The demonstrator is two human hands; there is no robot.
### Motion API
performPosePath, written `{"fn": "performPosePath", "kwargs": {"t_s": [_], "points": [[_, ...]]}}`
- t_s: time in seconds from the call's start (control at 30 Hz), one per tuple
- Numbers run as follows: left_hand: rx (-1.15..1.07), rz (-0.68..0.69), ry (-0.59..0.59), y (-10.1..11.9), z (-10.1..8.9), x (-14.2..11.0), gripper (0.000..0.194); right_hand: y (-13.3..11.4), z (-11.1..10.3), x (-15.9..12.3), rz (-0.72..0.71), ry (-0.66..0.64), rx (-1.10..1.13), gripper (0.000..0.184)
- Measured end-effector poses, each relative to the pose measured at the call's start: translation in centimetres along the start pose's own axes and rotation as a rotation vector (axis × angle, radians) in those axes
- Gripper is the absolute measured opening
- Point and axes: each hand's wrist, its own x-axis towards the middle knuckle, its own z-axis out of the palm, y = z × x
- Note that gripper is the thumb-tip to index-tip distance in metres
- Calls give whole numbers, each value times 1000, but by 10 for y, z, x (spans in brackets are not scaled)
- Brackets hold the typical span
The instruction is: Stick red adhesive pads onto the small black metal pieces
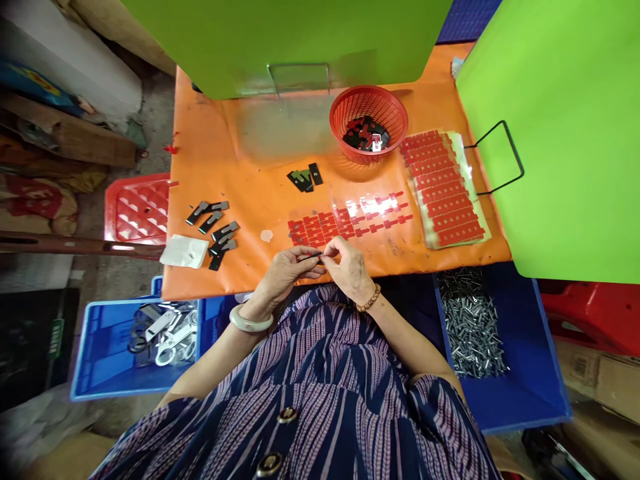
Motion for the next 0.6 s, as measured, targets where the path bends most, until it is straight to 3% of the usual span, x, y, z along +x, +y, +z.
{"fn": "performPosePath", "kwargs": {"t_s": [0.23,0.6], "points": [[57,102,59,1,2,1,27,-2,1,-2,19,1,8,10],[140,217,95,0,1,7,23,-8,3,-4,-47,117,-58,9]]}}
